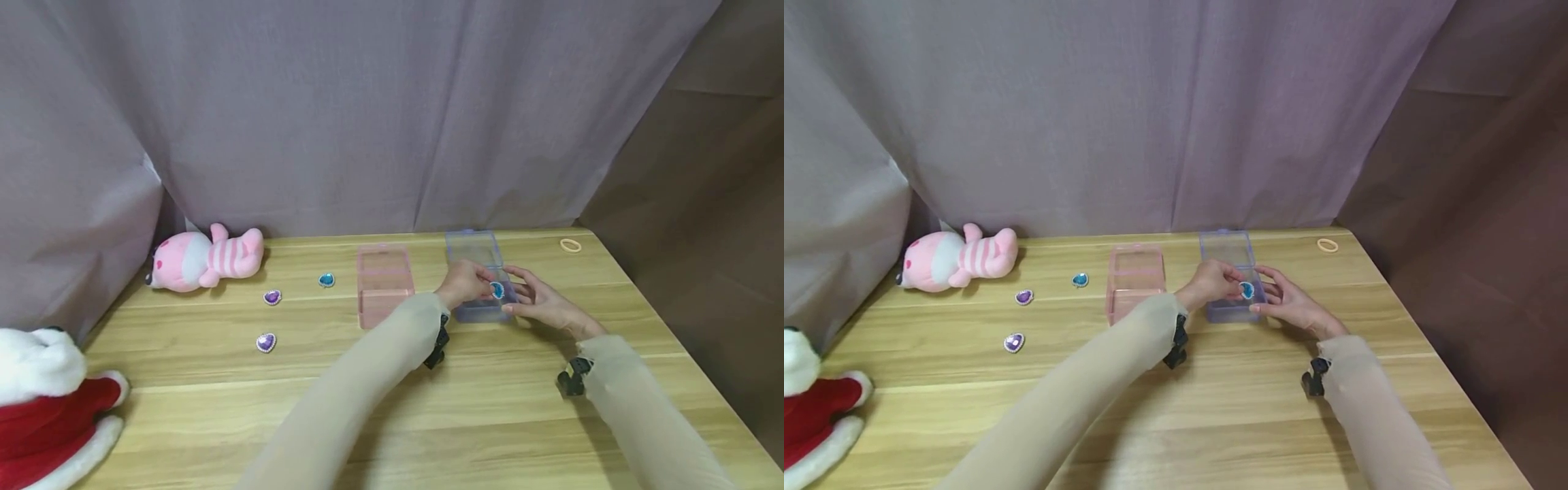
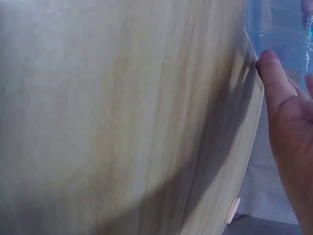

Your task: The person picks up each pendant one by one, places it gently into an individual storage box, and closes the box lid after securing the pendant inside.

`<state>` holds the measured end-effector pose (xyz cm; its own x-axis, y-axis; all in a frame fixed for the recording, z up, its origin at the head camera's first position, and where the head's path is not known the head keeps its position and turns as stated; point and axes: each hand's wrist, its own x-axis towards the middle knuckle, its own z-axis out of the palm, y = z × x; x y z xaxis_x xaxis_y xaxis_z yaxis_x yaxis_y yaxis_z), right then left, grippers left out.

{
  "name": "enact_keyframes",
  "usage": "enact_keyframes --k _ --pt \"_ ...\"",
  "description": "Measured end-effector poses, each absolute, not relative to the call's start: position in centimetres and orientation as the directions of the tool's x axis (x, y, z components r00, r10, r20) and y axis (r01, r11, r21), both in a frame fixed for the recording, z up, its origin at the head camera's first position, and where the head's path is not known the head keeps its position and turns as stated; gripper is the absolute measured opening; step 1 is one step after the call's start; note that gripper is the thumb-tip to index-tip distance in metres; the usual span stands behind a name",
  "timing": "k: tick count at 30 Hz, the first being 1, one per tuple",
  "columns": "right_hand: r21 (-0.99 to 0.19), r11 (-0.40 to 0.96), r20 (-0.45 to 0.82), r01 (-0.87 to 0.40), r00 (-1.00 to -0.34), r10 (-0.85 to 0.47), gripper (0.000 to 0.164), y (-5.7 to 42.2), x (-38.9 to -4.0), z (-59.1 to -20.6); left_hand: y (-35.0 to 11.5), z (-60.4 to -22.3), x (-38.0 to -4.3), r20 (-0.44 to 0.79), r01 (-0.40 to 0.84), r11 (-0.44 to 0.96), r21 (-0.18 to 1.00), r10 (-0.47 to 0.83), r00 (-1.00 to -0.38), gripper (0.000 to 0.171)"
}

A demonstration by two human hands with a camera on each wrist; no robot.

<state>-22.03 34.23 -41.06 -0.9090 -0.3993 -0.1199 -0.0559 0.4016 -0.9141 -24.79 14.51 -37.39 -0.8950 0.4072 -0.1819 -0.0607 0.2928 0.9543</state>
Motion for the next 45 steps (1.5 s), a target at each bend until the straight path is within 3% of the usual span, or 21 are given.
enact_keyframes --k 13,22,31,37,45 --pt "-0.932 0.355 -0.092 -0.066 -0.908 -0.409 0.080 34.3 -22.0 -41.4 15.7 -37.4 -25.3 -0.247 -0.001 0.535 0.845 0.389 -0.888 0.014" --pt "-0.941 0.334 -0.102 -0.049 -0.902 -0.419 0.081 34.1 -22.1 -41.4 15.6 -37.3 -25.2 -0.200 0.168 0.675 0.718 0.431 -0.880 0.013" --pt "-0.928 0.369 -0.106 -0.057 -0.907 -0.407 0.081 34.3 -21.9 -41.2 15.7 -37.2 -25.1 -0.148 0.351 0.756 0.552 0.504 -0.851 0.011" --pt "-0.947 0.310 -0.067 -0.081 -0.895 -0.441 0.081 34.4 -21.7 -41.5 16.1 -37.3 -25.0 -0.169 0.374 0.783 0.497 0.510 -0.843 0.009" --pt "-0.935 0.350 -0.093 -0.063 -0.907 -0.410 0.081 34.3 -21.9 -41.5 16.2 -37.1 -25.0 -0.203 0.379 0.813 0.442 0.502 -0.841 0.008"
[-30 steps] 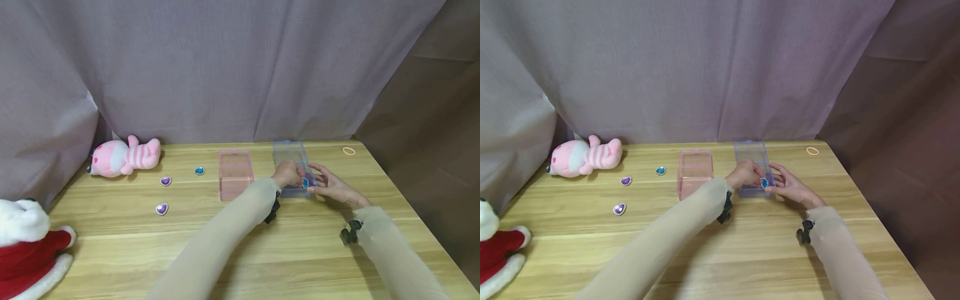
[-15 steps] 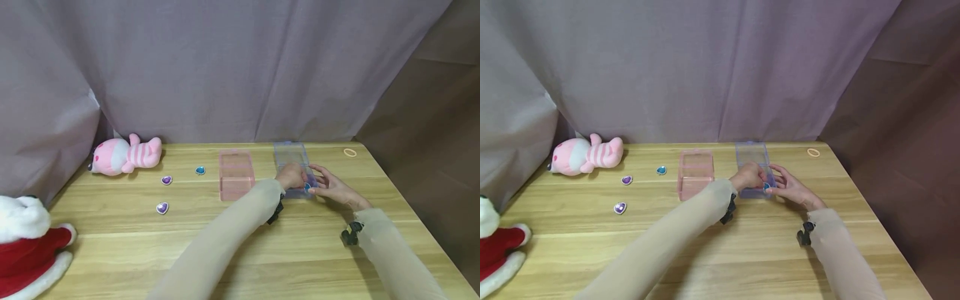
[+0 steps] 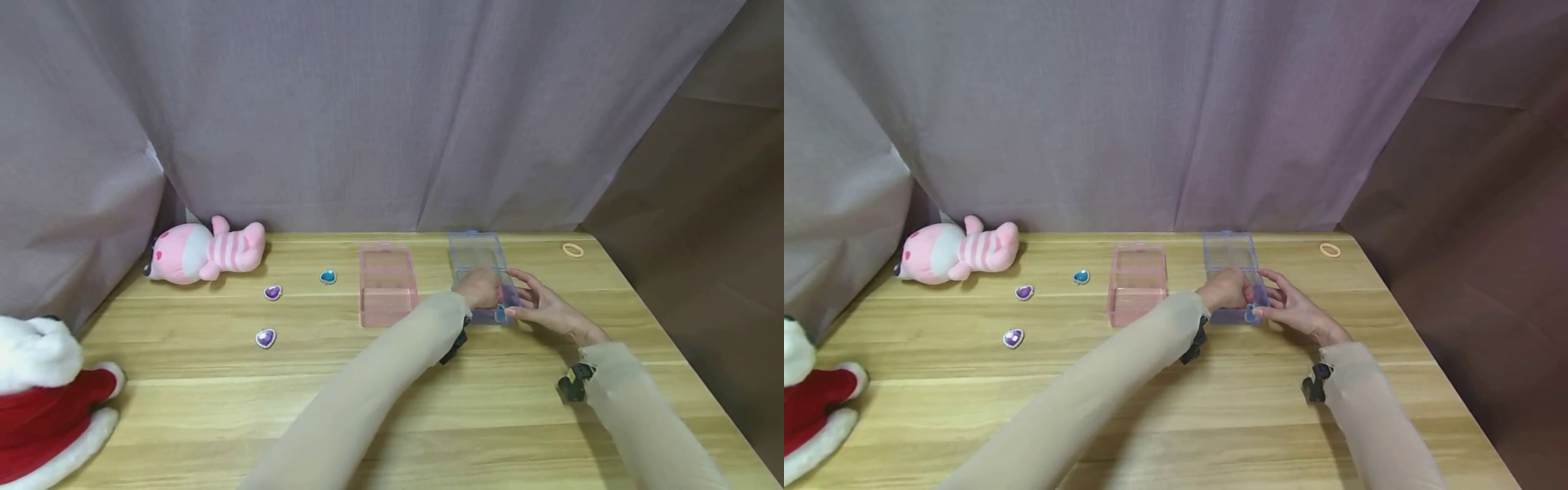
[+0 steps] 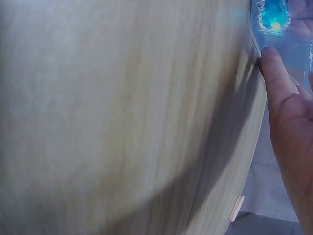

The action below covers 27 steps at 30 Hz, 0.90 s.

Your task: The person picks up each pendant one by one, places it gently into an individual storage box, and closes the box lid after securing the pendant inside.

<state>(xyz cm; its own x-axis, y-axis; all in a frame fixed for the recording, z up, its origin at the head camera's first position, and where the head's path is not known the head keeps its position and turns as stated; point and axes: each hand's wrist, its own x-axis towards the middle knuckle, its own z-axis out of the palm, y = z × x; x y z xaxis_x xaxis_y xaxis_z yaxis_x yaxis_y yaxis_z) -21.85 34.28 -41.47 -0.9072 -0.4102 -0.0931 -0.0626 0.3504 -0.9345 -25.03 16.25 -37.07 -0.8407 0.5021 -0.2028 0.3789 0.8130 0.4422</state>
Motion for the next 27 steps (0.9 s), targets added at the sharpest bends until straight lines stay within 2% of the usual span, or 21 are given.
enact_keyframes --k 18,27 --pt "-0.939 0.335 -0.078 -0.075 -0.903 -0.423 0.080 34.10 -21.55 -41.25 15.79 -36.73 -25.03 -0.190 0.478 0.798 0.367 0.568 -0.801 0.012" --pt "-0.934 0.352 -0.102 -0.055 -0.906 -0.411 0.082 34.27 -21.75 -41.31 15.92 -36.89 -25.13 -0.205 0.447 0.811 0.379 0.544 -0.814 0.013"
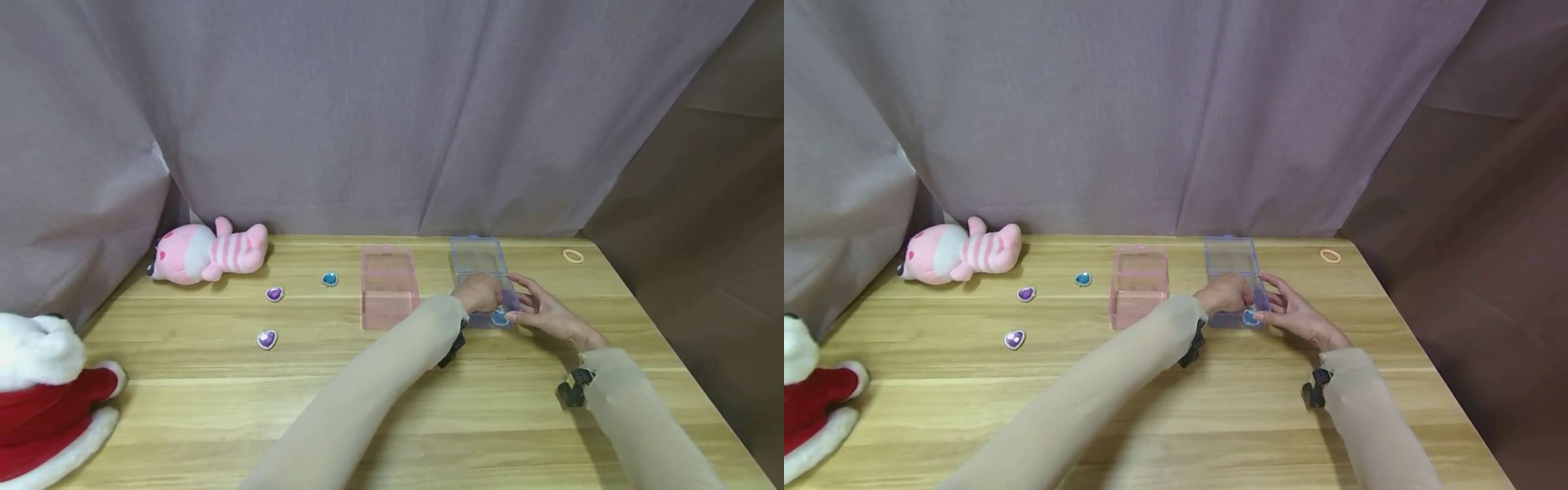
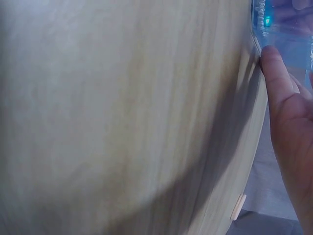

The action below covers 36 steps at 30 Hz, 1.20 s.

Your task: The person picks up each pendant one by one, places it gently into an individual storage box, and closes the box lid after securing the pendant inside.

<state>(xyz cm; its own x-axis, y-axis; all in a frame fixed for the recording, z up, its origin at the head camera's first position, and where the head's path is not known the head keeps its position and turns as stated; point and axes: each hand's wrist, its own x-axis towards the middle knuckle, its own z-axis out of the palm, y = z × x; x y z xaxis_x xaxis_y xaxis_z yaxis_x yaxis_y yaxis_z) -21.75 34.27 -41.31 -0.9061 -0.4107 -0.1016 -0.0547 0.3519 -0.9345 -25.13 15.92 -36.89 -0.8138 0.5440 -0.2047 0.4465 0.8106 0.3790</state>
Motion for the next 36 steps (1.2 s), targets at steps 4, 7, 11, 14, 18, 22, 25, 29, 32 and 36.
enact_keyframes --k 4,7,11,14,18,22,25,29,32,36 --pt "-0.931 0.362 -0.109 -0.051 -0.906 -0.409 0.081 34.3 -21.7 -41.3 15.5 -36.9 -25.1 -0.176 0.393 0.773 0.498 0.533 -0.827 0.017" --pt "-0.926 0.372 -0.105 -0.063 -0.904 -0.414 0.079 34.5 -21.6 -41.2 15.0 -36.5 -24.7 -0.127 0.312 0.675 0.669 0.517 -0.847 0.019" --pt "-0.921 0.384 -0.106 -0.066 -0.906 -0.410 0.080 34.7 -21.4 -40.9 13.6 -34.6 -24.4 -0.052 0.254 0.462 0.850 0.553 -0.831 0.019" --pt "-0.913 0.403 -0.109 -0.064 -0.914 -0.392 0.081 34.8 -21.4 -40.6 11.3 -32.3 -24.8 -0.027 0.181 0.284 0.942 0.601 -0.799 0.024" --pt "-0.906 0.418 -0.112 -0.060 -0.920 -0.374 0.082 34.7 -21.6 -40.4 6.0 -30.2 -26.4 -0.057 0.020 0.131 0.991 0.559 -0.827 0.029" --pt "-0.898 0.435 -0.117 -0.062 -0.920 -0.373 0.082 34.7 -21.7 -40.5 -0.7 -30.5 -28.6 -0.139 -0.097 0.116 0.988 0.433 -0.891 0.032" --pt "-0.903 0.427 -0.115 -0.059 -0.922 -0.370 0.082 34.8 -21.8 -40.5 -5.2 -31.9 -30.0 -0.197 -0.163 0.123 0.979 0.360 -0.912 0.034" --pt "-0.908 0.416 -0.114 -0.055 -0.922 -0.371 0.082 34.8 -21.7 -40.6 -9.5 -34.4 -30.8 -0.269 -0.211 0.208 0.955 0.309 -0.912 0.038" --pt "-0.903 0.425 -0.116 -0.062 -0.918 -0.379 0.082 34.6 -21.7 -40.8 -11.5 -36.3 -30.7 -0.326 -0.235 0.313 0.920 0.282 -0.903 0.040" --pt "-0.888 0.454 -0.119 -0.071 -0.919 -0.377 0.082 34.4 -21.8 -41.1 -13.1 -38.2 -30.3 -0.351 -0.240 0.407 0.881 0.225 -0.909 0.039"
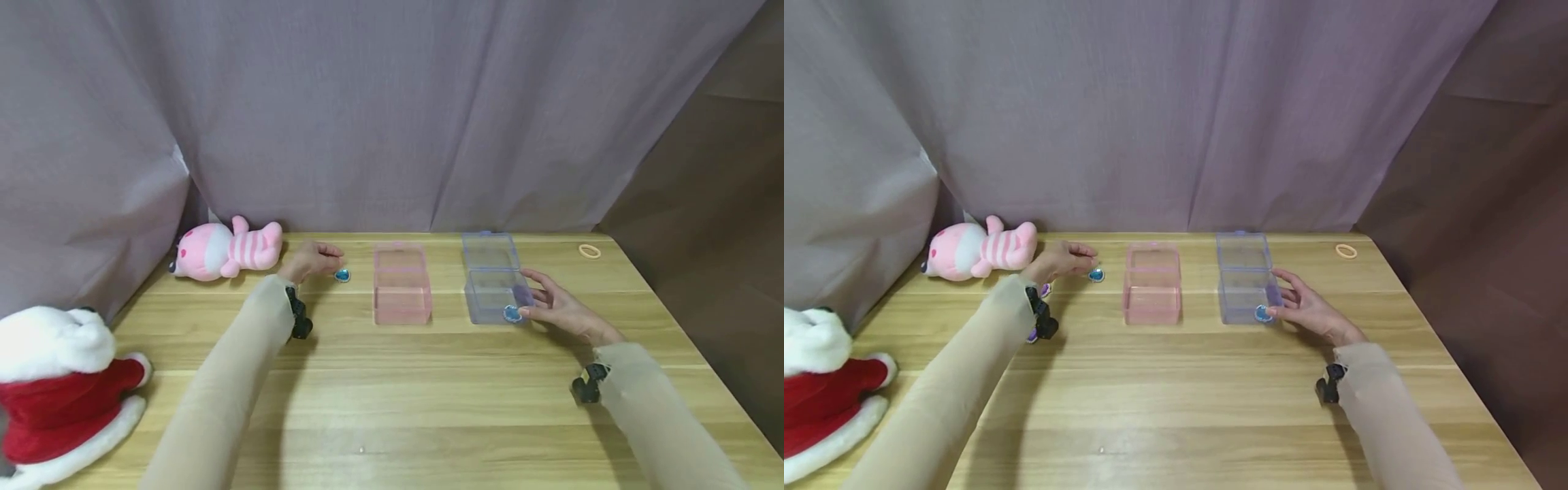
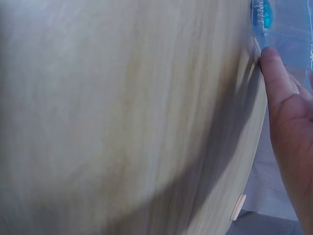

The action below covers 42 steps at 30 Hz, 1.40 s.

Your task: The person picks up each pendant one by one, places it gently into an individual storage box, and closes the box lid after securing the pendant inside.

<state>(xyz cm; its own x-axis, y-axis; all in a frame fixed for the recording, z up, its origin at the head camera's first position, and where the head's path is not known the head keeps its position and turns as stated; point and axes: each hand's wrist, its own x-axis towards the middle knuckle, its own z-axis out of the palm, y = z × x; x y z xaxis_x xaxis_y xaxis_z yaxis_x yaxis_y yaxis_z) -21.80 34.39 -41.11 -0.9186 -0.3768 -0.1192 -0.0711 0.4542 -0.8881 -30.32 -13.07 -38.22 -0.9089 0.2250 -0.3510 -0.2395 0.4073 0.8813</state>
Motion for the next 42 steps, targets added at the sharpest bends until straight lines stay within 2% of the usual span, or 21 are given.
enact_keyframes --k 15,20,23,26,30,35,39,42 --pt "-0.893 0.449 -0.140 -0.044 -0.919 -0.369 0.082 34.5 -21.9 -40.9 -12.7 -40.1 -30.0 -0.189 -0.017 0.681 0.732 0.180 -0.965 0.024" --pt "-0.897 0.441 -0.147 -0.037 -0.916 -0.375 0.083 34.5 -21.8 -40.8 -12.3 -39.8 -29.9 -0.187 -0.034 0.677 0.735 0.154 -0.970 0.023" --pt "-0.897 0.441 -0.151 -0.032 -0.915 -0.374 0.083 34.4 -21.7 -40.9 -12.1 -39.4 -30.0 -0.183 -0.071 0.586 0.807 0.134 -0.974 0.026" --pt "-0.903 0.429 -0.147 -0.031 -0.915 -0.376 0.083 34.4 -21.7 -40.9 -11.3 -38.3 -30.2 -0.167 -0.105 0.371 0.923 0.138 -0.976 0.030" --pt "-0.906 0.423 -0.145 -0.029 -0.916 -0.373 0.083 34.4 -21.8 -40.9 -8.5 -36.2 -30.5 -0.172 -0.153 0.120 0.981 0.168 -0.971 0.032" --pt "-0.908 0.417 -0.142 -0.030 -0.916 -0.375 0.082 34.4 -21.7 -40.9 -2.7 -34.6 -29.9 -0.218 -0.208 0.064 0.976 0.281 -0.935 0.030" --pt "-0.901 0.433 -0.145 -0.034 -0.916 -0.373 0.082 34.4 -21.7 -40.9 1.9 -34.6 -29.0 -0.259 -0.268 0.041 0.963 0.426 -0.867 0.030" --pt "-0.896 0.443 -0.143 -0.039 -0.917 -0.371 0.082 34.3 -21.8 -41.0 4.6 -35.4 -28.4 -0.276 -0.313 0.004 0.950 0.484 -0.830 0.029"
